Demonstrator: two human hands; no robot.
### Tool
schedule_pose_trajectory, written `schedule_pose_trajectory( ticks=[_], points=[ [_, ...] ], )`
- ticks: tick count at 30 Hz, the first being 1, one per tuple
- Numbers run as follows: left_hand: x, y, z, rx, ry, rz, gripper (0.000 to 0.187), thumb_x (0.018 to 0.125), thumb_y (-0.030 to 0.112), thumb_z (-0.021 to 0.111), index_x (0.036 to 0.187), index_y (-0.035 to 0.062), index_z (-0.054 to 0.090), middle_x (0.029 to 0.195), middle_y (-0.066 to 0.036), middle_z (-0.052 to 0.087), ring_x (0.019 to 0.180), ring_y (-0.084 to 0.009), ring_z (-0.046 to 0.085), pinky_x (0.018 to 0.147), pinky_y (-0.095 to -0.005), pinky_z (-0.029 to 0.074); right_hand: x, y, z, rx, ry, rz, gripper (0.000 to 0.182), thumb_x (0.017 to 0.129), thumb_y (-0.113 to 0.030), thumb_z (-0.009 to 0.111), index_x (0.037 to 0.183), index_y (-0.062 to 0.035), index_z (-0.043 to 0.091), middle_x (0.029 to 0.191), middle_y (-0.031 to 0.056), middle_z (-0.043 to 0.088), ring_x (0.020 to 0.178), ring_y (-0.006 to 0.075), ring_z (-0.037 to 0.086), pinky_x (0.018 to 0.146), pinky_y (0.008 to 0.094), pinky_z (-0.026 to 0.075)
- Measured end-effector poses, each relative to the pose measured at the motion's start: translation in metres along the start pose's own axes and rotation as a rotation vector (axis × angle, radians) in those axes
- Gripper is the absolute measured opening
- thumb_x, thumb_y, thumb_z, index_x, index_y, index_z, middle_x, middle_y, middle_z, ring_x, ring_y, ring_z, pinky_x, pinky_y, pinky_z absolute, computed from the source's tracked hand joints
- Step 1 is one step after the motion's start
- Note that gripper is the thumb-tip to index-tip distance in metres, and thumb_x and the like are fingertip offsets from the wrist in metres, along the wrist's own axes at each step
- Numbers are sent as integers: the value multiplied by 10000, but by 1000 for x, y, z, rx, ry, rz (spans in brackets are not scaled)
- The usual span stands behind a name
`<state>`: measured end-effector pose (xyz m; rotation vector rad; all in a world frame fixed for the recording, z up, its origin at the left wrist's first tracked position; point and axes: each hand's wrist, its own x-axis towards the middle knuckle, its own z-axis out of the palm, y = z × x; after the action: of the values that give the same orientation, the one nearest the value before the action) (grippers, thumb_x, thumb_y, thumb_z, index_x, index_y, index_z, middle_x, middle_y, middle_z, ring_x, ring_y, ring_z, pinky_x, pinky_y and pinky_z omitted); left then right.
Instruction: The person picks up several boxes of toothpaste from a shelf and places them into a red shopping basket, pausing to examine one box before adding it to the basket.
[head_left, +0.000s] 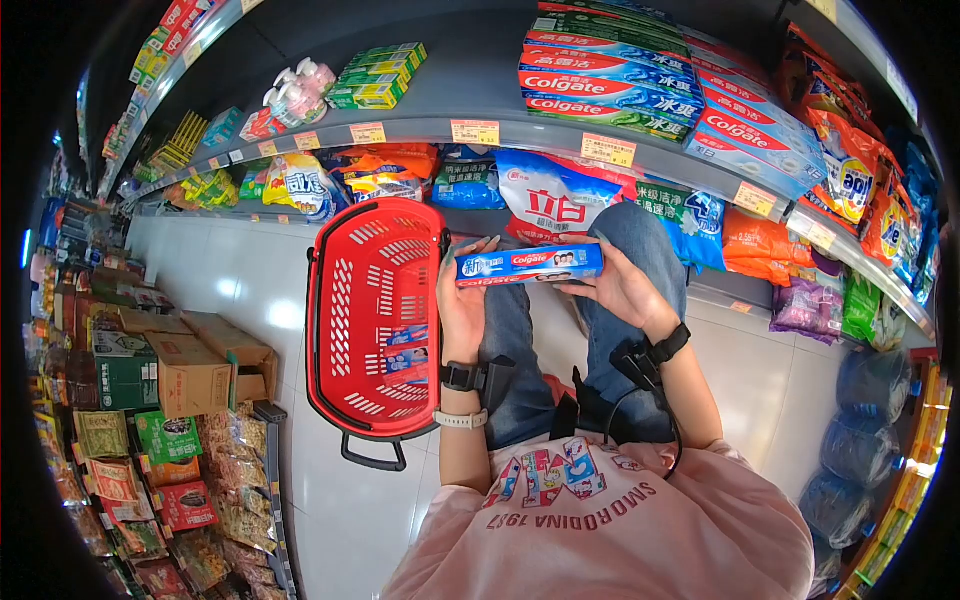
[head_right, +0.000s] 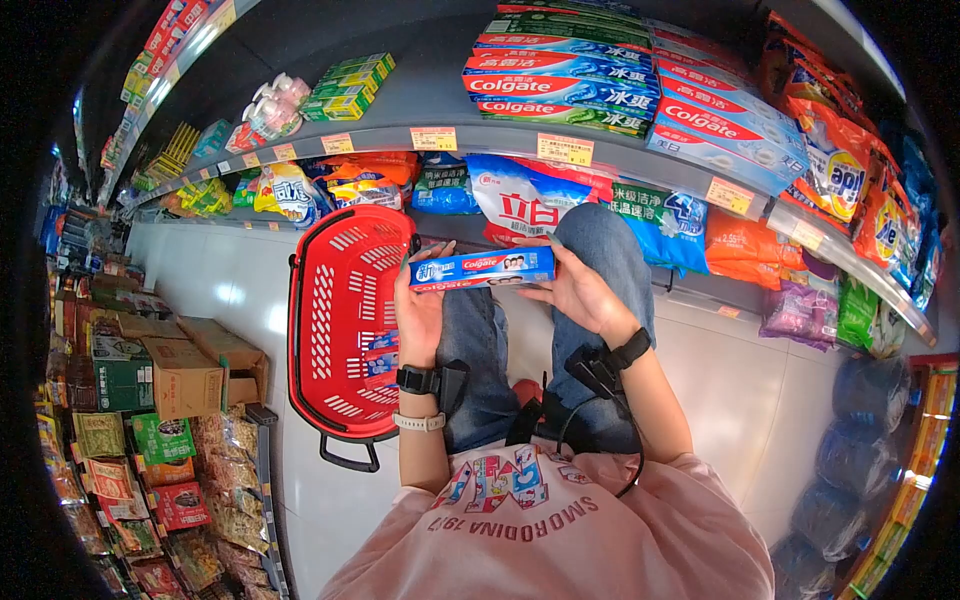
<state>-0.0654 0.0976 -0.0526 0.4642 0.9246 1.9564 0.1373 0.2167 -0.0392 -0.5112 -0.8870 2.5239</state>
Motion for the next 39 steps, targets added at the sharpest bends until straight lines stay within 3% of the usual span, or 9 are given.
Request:
schedule_pose_trajectory(
  ticks=[19, 21, 30, 39],
  points=[
    [0, -1, -1, -20, -1, 6, 367, 948, 298, 396, 1142, 2, 491, 1215, -171, 532, 1218, -296, 458, 1035, -413, 343, -1, 0, 1, -50, 3, -23, 512, 946, -355, 443, 1342, -41, 359, 1343, 129, 425, 1225, 262, 442, 1011, 445, 364],
    [0, -1, -1, 14, 1, 16, 349, 945, 276, 405, 1139, 0, 491, 1210, -165, 536, 1208, -306, 467, 1030, -416, 347, -1, 0, -2, -29, -36, -15, 482, 933, -297, 498, 1338, -81, 351, 1323, 82, 451, 1187, 234, 474, 1003, 447, 369],
    [-1, 1, 1, 50, -18, 48, 305, 921, 223, 456, 1127, 5, 506, 1172, -147, 553, 1196, -326, 480, 1015, -429, 354, 0, -1, 0, -11, -13, 3, 439, 945, -330, 465, 1312, -99, 401, 1303, 74, 469, 1178, 234, 482, 994, 431, 373],
    [1, -1, -1, 20, 10, 16, 377, 930, 270, 416, 1138, -34, 495, 1191, -177, 543, 1183, -331, 486, 1021, -422, 356, 0, 1, -2, -1, -30, -4, 457, 956, -379, 417, 1310, -91, 411, 1341, 84, 443, 1194, 245, 468, 1002, 441, 363]
  ],
)
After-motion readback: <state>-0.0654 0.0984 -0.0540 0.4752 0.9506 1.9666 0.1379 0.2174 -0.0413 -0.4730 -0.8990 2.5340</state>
